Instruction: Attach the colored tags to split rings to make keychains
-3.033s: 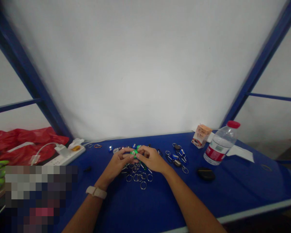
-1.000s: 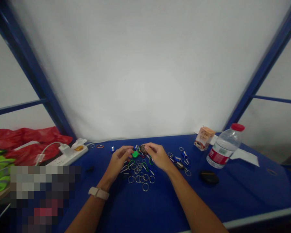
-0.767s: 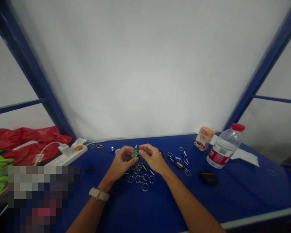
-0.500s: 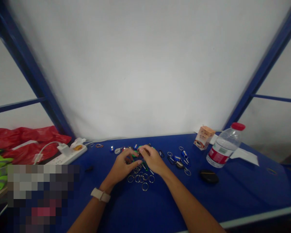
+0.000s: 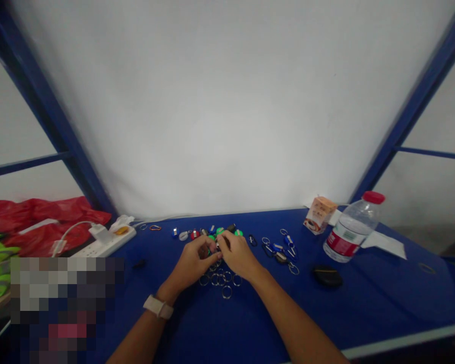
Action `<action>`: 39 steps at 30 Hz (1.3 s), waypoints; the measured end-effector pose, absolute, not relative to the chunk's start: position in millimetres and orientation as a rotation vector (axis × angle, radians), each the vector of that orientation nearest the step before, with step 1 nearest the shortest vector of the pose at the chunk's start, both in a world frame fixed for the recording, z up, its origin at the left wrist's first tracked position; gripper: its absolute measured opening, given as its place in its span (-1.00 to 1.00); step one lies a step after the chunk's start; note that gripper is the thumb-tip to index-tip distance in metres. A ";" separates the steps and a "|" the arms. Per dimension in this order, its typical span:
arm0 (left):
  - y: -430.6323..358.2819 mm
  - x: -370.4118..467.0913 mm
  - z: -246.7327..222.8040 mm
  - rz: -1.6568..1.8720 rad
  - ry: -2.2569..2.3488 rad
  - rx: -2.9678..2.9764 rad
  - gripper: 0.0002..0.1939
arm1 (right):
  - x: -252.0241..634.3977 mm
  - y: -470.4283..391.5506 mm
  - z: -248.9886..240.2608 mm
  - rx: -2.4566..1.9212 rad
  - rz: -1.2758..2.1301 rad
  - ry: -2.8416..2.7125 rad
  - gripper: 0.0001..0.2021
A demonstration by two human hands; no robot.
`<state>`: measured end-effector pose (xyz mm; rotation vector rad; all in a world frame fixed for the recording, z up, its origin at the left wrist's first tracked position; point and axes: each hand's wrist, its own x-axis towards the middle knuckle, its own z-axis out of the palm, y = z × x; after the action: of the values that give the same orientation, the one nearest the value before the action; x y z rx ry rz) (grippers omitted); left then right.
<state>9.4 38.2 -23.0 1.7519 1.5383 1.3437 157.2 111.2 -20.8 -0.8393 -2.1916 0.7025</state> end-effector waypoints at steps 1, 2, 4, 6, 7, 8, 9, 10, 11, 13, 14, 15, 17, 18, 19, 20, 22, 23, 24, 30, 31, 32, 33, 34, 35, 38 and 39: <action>38.4 9.0 -23.2 1.352 1.535 1.775 -0.83 | 157.6 111.5 -20.8 -0.841 0.697 -2.197 -0.67; 38.5 8.6 -23.4 1.363 1.532 1.798 -0.86 | 158.2 112.0 -20.8 -0.845 0.691 -2.201 -0.68; 38.6 7.9 -23.9 1.385 1.530 1.830 -0.88 | 159.2 112.7 -20.2 -0.851 0.682 -2.210 -0.68; 39.0 7.5 -24.5 1.398 1.511 1.808 -0.83 | 159.7 112.4 -18.2 -0.853 0.680 -2.210 -0.68; 39.3 7.4 -24.7 1.404 1.491 1.771 -0.81 | 159.7 111.8 -16.7 -0.852 0.689 -2.204 -0.67; 39.9 7.2 -24.9 1.408 1.463 1.723 -0.79 | 159.5 111.0 -15.1 -0.850 0.705 -2.194 -0.66; 40.6 6.9 -24.9 1.412 1.429 1.669 -0.78 | 159.3 110.2 -13.5 -0.845 0.726 -2.179 -0.65; 41.4 6.5 -24.7 1.418 1.393 1.615 -0.77 | 159.0 109.7 -12.3 -0.837 0.749 -2.162 -0.64; 42.4 5.6 -24.3 1.424 1.357 1.569 -0.76 | 158.9 109.8 -11.8 -0.830 0.772 -2.142 -0.62; 44.4 1.8 -23.3 1.454 1.306 1.497 -0.74 | 159.7 112.8 -13.1 -0.832 0.814 -2.076 -0.60; 45.3 -1.2 -22.8 1.488 1.300 1.468 -0.74 | 160.8 115.9 -14.8 -0.841 0.839 -2.024 -0.59; 46.1 -5.0 -22.6 1.533 1.313 1.441 -0.74 | 162.3 119.9 -17.0 -0.854 0.866 -1.963 -0.59; 47.3 -14.0 -23.0 1.635 1.397 1.395 -0.75 | 166.4 129.0 -21.3 -0.881 0.922 -1.834 -0.57; 47.6 -18.6 -23.7 1.668 1.468 1.378 -0.77 | 168.5 133.2 -22.9 -0.893 0.934 -1.789 -0.56; 47.6 -22.7 -24.6 1.685 1.561 1.366 -0.78 | 170.4 136.7 -24.0 -0.901 0.937 -1.764 -0.55; 47.4 -26.2 -25.7 1.682 1.667 1.362 -0.79 | 171.9 139.1 -24.5 -0.907 0.934 -1.757 -0.55; 46.5 -31.0 -27.9 1.639 1.870 1.374 -0.79 | 173.6 141.0 -24.2 -0.914 0.925 -1.774 -0.54; 45.8 -32.5 -28.8 1.600 1.951 1.390 -0.79 | 173.8 140.7 -23.6 -0.916 0.921 -1.786 -0.54; 45.0 -33.4 -29.6 1.554 2.015 1.408 -0.80 | 173.6 139.9 -22.9 -0.917 0.917 -1.797 -0.54; 40.2 -34.1 -33.0 1.306 2.260 1.490 -0.88 | 171.2 134.5 -19.8 -0.932 0.923 -1.827 -0.55; 39.5 -33.8 -33.6 1.264 2.294 1.500 -0.88 | 171.0 134.1 -19.7 -0.931 0.933 -1.835 -0.55; 38.8 -33.3 -34.2 1.213 2.329 1.511 -0.89 | 170.9 133.8 -19.8 -0.927 0.949 -1.847 -0.54; 38.3 -32.8 -34.8 1.159 2.364 1.522 -0.89 | 170.8 133.6 -20.1 -0.921 0.970 -1.862 -0.54; 37.9 -32.4 -35.2 1.107 2.401 1.534 -0.88 | 170.7 133.3 -20.4 -0.911 0.997 -1.880 -0.54; 37.7 -31.9 -35.4 1.067 2.440 1.549 -0.87 | 170.5 133.0 -20.9 -0.897 1.027 -1.899 -0.54; 38.5 -29.8 -33.7 1.108 2.520 1.616 -0.84 | 169.3 130.5 -21.0 -0.843 1.136 -1.943 -0.53; 39.1 -28.4 -32.2 1.182 2.494 1.657 -0.84 | 168.6 129.1 -20.4 -0.822 1.177 -1.946 -0.52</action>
<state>-28.4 39.1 -32.2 1.6571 2.4936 1.1815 168.6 129.1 -20.4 -0.8217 -1.9462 1.1770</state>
